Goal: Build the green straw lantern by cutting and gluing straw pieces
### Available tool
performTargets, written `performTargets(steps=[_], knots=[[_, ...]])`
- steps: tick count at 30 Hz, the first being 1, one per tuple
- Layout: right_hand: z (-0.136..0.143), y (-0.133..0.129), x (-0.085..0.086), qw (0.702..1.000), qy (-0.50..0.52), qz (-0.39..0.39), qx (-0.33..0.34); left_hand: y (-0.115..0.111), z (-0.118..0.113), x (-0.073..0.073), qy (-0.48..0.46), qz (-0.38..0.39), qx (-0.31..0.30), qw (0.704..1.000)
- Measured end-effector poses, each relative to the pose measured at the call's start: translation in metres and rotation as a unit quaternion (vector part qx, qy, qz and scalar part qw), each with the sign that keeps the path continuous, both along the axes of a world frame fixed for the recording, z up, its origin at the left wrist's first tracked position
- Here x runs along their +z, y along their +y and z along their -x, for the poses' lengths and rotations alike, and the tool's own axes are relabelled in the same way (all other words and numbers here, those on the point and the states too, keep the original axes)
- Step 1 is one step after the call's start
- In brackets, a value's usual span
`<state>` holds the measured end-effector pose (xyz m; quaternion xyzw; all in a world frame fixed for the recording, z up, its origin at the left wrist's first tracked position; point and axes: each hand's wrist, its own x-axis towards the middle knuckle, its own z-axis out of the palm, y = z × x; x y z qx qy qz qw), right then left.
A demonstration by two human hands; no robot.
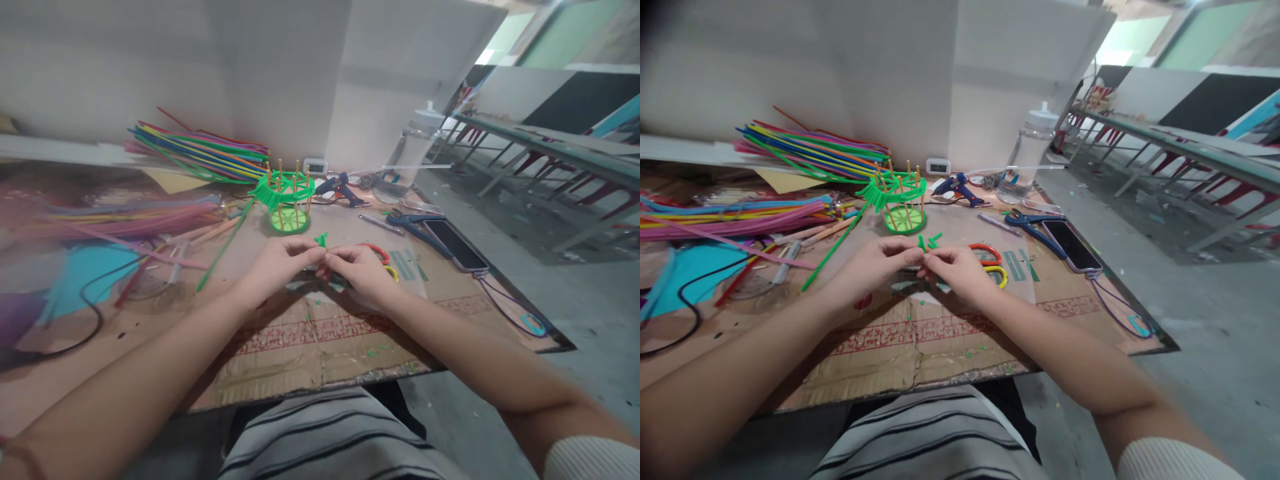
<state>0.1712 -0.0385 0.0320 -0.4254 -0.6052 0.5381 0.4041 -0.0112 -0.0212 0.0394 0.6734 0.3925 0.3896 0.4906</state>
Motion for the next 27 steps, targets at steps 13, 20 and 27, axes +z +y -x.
performTargets(steps=[13, 20, 27], knots=[[-0.002, -0.003, 0.002, 0.994, -0.056, -0.077, 0.047, 0.0, -0.002, 0.004, -0.035, 0.059, 0.017, 0.997], [-0.01, 0.002, -0.005, 0.898, -0.264, -0.35, -0.029, 0.001, -0.005, -0.002, -0.053, 0.108, 0.043, 0.992], [-0.016, 0.005, -0.006, 0.831, -0.326, -0.444, -0.081, 0.001, -0.006, -0.012, -0.071, 0.112, 0.029, 0.991]])
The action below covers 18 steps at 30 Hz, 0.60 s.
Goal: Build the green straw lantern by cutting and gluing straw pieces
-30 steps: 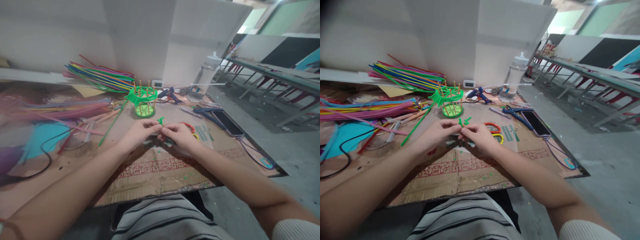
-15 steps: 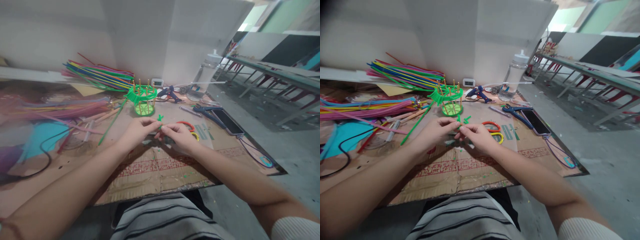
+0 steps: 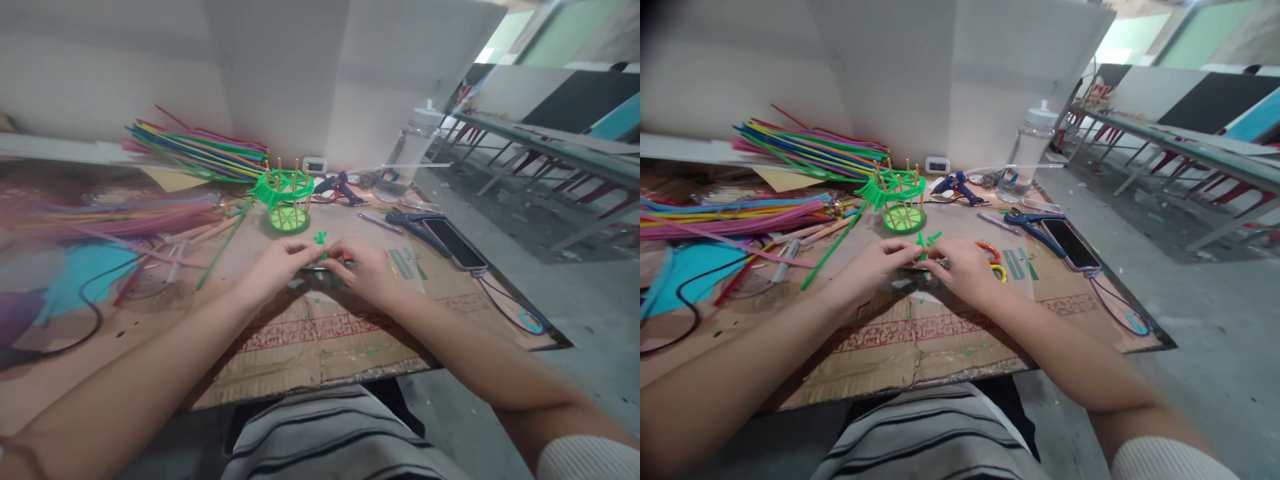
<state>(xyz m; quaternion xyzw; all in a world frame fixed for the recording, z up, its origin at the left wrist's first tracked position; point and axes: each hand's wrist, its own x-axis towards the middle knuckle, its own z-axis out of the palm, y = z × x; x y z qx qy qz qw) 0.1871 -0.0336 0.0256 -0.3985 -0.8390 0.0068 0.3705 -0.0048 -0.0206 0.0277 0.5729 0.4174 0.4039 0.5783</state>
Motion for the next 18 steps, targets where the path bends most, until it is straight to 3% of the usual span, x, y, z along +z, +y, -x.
performTargets(steps=[10, 15, 18], knots=[[0.0006, -0.0021, 0.0048, 0.997, -0.008, 0.068, -0.027, -0.0029, -0.0017, 0.0033, 0.028, -0.012, -0.005, 1.0], [0.0004, -0.0027, 0.0083, 0.991, 0.024, 0.131, -0.004, -0.0009, 0.0008, 0.0068, 0.023, -0.018, 0.018, 0.999], [-0.0008, -0.0008, 0.0067, 0.993, 0.014, 0.112, 0.014, 0.0003, 0.0012, 0.0084, 0.009, -0.013, 0.033, 0.999]])
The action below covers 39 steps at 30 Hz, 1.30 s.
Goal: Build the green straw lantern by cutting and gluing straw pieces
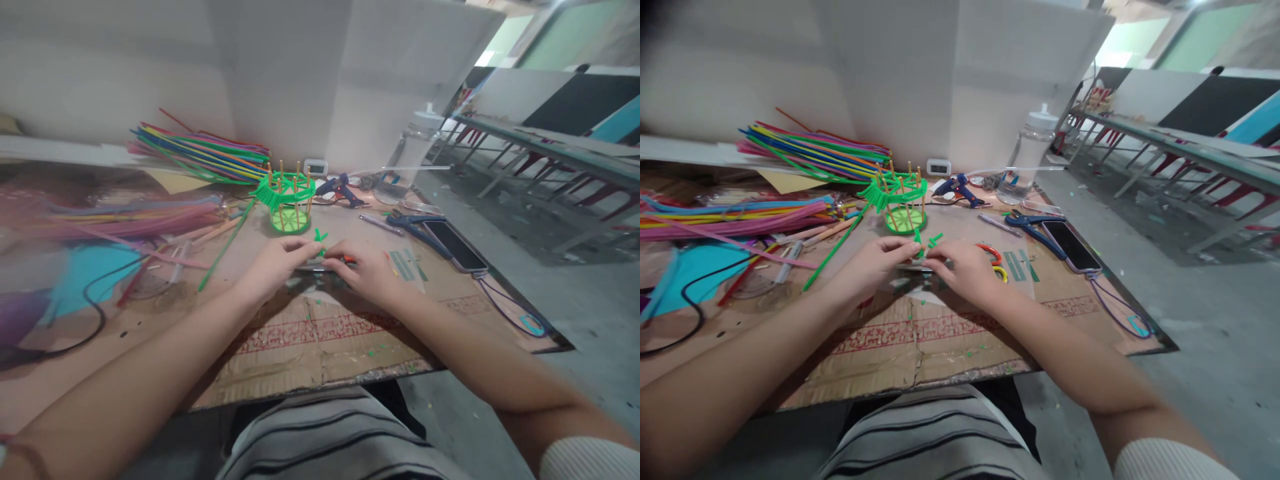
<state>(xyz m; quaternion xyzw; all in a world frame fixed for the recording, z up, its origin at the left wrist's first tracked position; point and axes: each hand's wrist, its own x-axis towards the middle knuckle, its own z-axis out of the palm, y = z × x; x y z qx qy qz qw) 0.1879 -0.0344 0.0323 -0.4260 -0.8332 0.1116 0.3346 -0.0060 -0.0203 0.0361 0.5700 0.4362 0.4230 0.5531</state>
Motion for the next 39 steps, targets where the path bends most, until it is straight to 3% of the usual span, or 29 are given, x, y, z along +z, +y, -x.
performTargets(steps=[5, 14, 17, 21, 26, 35, 39], knots=[[-0.001, 0.002, -0.002, 0.997, -0.037, -0.073, 0.007, 0.0, -0.001, -0.002, -0.02, 0.013, -0.005, 1.0], [0.0, 0.0, 0.001, 0.996, -0.031, -0.081, -0.007, -0.002, -0.006, -0.007, -0.003, 0.005, -0.028, 1.0], [-0.001, 0.0, 0.003, 0.999, -0.007, -0.031, -0.012, -0.002, -0.004, -0.006, 0.02, -0.013, -0.027, 0.999], [-0.001, 0.003, 0.009, 0.992, 0.085, 0.095, -0.005, -0.005, 0.0, 0.002, 0.086, -0.059, -0.023, 0.994], [0.003, 0.008, 0.012, 0.935, 0.265, 0.235, 0.032, -0.011, 0.0, 0.01, 0.132, -0.093, -0.032, 0.986], [0.005, 0.009, 0.006, 0.912, 0.294, 0.285, 0.017, -0.012, 0.001, 0.009, 0.175, -0.14, -0.063, 0.973], [0.007, 0.008, 0.008, 0.917, 0.266, 0.297, -0.009, -0.011, 0.004, 0.003, 0.206, -0.165, -0.056, 0.963]])
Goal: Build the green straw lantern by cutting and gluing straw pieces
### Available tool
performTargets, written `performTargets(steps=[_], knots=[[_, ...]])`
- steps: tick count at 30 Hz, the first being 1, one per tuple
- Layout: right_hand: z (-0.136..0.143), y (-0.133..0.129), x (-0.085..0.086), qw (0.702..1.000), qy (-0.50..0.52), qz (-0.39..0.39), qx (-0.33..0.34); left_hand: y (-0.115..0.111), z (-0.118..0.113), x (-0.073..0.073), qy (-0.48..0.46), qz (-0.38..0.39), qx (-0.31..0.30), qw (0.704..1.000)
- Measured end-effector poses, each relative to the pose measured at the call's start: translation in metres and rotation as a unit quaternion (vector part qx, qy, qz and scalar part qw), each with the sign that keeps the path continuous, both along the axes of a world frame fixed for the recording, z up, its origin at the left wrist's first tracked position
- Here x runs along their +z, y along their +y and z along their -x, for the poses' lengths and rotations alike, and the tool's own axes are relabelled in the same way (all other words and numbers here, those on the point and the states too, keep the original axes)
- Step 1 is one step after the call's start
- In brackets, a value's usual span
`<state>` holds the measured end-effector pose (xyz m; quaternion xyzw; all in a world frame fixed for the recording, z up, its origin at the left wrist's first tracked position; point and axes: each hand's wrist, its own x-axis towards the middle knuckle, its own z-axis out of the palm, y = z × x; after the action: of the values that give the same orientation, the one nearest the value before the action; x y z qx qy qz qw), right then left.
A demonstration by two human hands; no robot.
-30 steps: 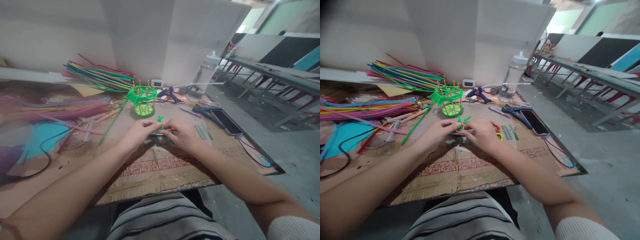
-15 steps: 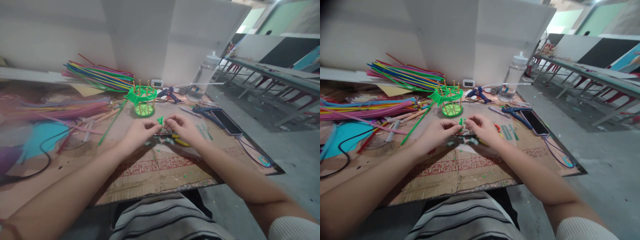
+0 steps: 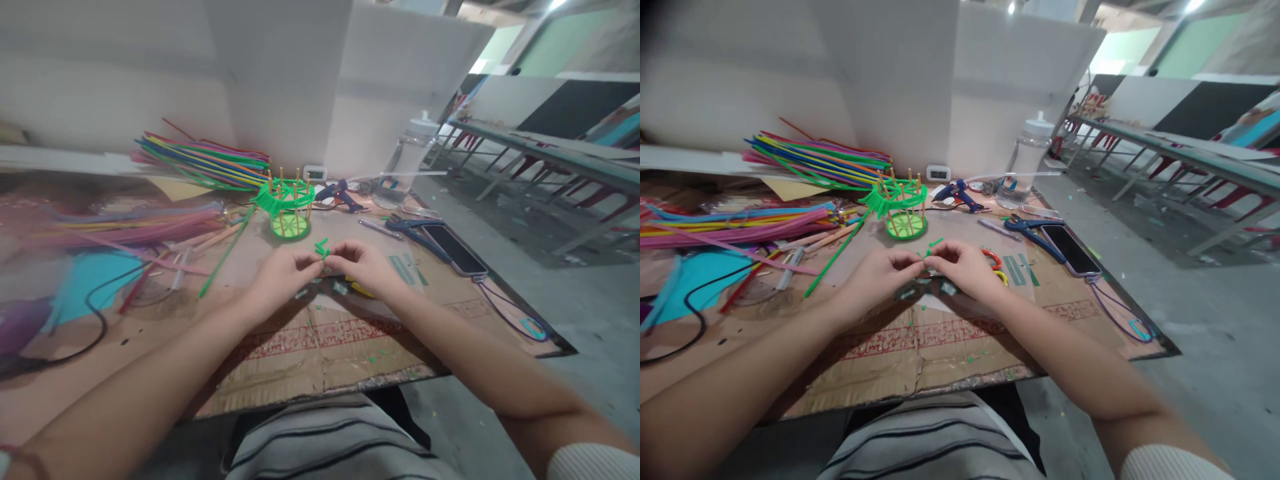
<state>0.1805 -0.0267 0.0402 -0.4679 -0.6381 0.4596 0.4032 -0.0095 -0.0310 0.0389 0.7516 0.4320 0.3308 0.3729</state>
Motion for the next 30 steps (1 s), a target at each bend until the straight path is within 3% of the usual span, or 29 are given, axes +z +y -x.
performTargets(steps=[6, 11, 17, 20, 22, 25, 27, 30], knots=[[0.003, -0.004, -0.004, 1.0, -0.004, -0.021, -0.003, 0.0, 0.0, -0.005, 0.046, -0.046, 0.003, 0.998], [0.005, -0.006, -0.01, 0.997, -0.007, -0.053, -0.055, -0.002, -0.003, -0.003, 0.001, -0.021, -0.007, 1.0], [0.01, -0.01, -0.012, 0.995, -0.022, -0.078, -0.059, -0.001, -0.006, -0.003, -0.03, -0.007, 0.01, 0.999], [0.005, -0.005, -0.007, 0.994, -0.039, -0.102, -0.018, 0.004, -0.003, 0.001, -0.043, 0.019, 0.013, 0.999], [-0.008, 0.0, 0.001, 0.987, -0.091, -0.118, 0.055, 0.009, 0.003, 0.007, -0.037, 0.013, 0.03, 0.999], [-0.036, 0.006, 0.019, 0.942, -0.261, -0.12, 0.176, 0.018, 0.017, 0.016, -0.022, -0.015, 0.06, 0.998], [-0.056, 0.009, 0.03, 0.897, -0.379, -0.121, 0.193, 0.024, 0.026, 0.021, -0.015, -0.029, 0.077, 0.996], [-0.073, 0.011, 0.039, 0.845, -0.476, -0.145, 0.195, 0.029, 0.034, 0.022, -0.014, -0.014, 0.089, 0.996]])
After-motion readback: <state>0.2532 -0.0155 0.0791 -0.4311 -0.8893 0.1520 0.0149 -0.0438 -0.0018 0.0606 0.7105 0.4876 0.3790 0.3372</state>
